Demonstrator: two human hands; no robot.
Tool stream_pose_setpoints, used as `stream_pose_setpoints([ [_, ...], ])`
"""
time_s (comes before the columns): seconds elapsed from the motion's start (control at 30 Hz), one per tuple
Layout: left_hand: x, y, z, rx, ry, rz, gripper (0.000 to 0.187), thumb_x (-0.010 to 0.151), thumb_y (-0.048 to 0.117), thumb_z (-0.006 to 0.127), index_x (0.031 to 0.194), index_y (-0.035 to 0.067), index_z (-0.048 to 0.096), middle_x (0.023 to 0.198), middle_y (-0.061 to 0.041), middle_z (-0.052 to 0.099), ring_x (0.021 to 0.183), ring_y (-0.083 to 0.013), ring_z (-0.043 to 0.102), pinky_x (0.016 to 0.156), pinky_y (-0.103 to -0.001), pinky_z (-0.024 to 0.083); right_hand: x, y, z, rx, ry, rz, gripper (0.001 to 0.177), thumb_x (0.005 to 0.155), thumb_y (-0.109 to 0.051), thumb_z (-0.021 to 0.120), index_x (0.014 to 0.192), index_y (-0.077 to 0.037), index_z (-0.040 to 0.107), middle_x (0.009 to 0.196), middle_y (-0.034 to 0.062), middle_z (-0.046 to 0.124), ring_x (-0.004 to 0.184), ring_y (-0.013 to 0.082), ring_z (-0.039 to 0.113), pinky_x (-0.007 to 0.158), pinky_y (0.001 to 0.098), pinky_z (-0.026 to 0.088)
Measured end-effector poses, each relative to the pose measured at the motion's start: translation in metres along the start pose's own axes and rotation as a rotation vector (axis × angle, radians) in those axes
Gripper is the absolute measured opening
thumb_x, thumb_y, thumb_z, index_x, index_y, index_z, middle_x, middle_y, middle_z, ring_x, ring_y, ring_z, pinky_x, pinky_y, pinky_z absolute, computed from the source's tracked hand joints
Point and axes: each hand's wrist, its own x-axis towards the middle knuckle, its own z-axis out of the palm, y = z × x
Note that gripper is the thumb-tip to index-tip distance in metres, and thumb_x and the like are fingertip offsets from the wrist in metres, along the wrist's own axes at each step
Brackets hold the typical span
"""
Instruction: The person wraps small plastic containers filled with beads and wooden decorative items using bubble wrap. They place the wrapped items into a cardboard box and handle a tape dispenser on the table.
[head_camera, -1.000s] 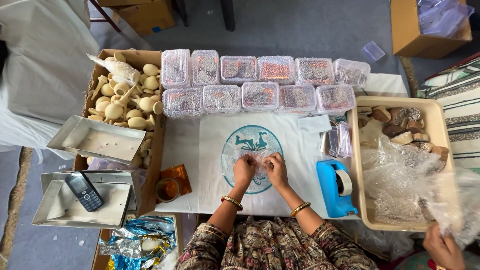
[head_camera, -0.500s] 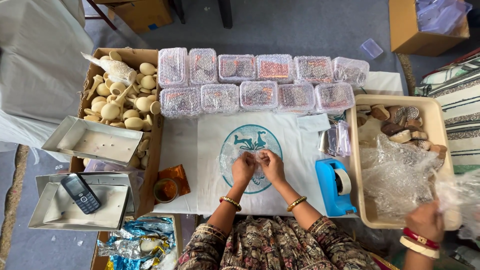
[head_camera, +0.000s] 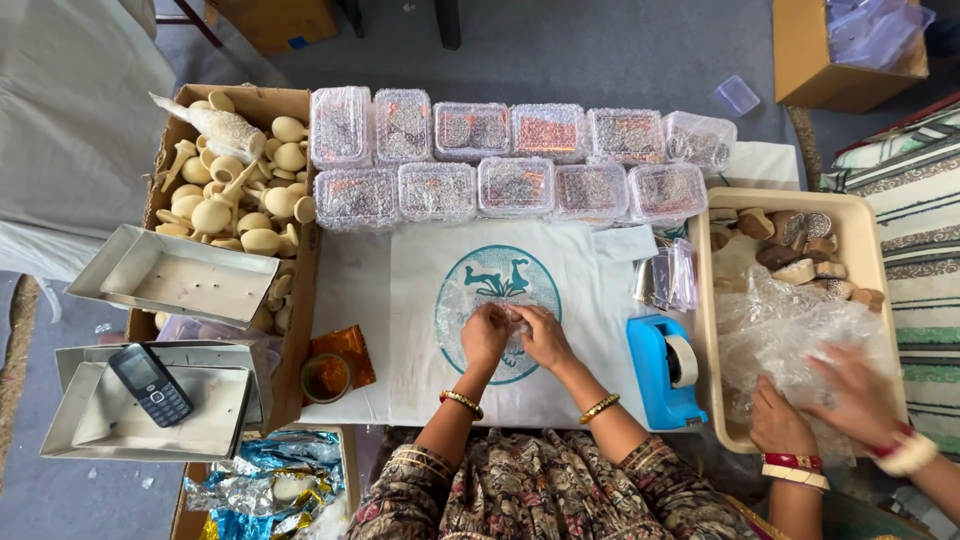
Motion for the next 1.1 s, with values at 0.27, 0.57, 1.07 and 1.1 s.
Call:
stream_pose_setpoints([
  [0.27, -0.001, -0.019, -0.003, -0.244, 0.007, 0.043, 0.021, 0.084, 0.003, 0.06, 0.102, 0.01, 0.069, 0.091, -0.012, 0.074, 0.079, -0.0299, 0.071, 0.07, -0.04, 0.055, 0.015, 0.013, 0.008, -0.264, -0.295, 0.024, 0.044, 0.078, 0.002, 0.073, 0.121, -0.008, 0.066, 0.109, 0.0104, 0.07, 0.108, 0.0296, 0.066, 0.091, 0.0398, 0.054],
  [0.57, -0.061, -0.111, 0.005, -0.342, 0.062, -0.236, 0.014, 0.089, 0.002, 0.063, 0.103, 0.001, 0.06, 0.086, -0.008, 0.069, 0.065, -0.02, 0.069, 0.06, -0.034, 0.057, 0.046, -0.017, -0.004, -0.57, -0.283, -0.057, 0.102, 0.057, -0.007, 0.09, 0.148, -0.022, 0.046, 0.134, 0.0136, 0.057, 0.123, 0.0368, 0.052, 0.094, 0.053, 0.046],
  [1.07, -0.004, -0.035, -0.03, -0.089, 0.002, -0.062, 0.066, 0.081, 0.001, 0.071, 0.14, 0.009, 0.043, 0.1, -0.016, 0.067, 0.096, -0.034, 0.067, 0.085, -0.044, 0.054, 0.003, 0.033, 0.032, -0.473, -0.131, -0.02, 0.084, 0.071, -0.002, 0.08, 0.146, -0.025, 0.048, 0.153, 0.006, 0.045, 0.142, 0.0327, 0.04, 0.109, 0.0537, 0.037],
  [1.1, 0.001, -0.03, -0.039, -0.085, -0.003, -0.056, 0.066, 0.081, 0.001, 0.071, 0.14, 0.009, 0.043, 0.1, -0.016, 0.067, 0.096, -0.034, 0.067, 0.085, -0.044, 0.054, 0.003, 0.036, 0.034, -0.472, -0.123, -0.015, 0.084, 0.071, -0.002, 0.08, 0.146, -0.025, 0.048, 0.153, 0.006, 0.045, 0.142, 0.0327, 0.04, 0.109, 0.0537, 0.037],
])
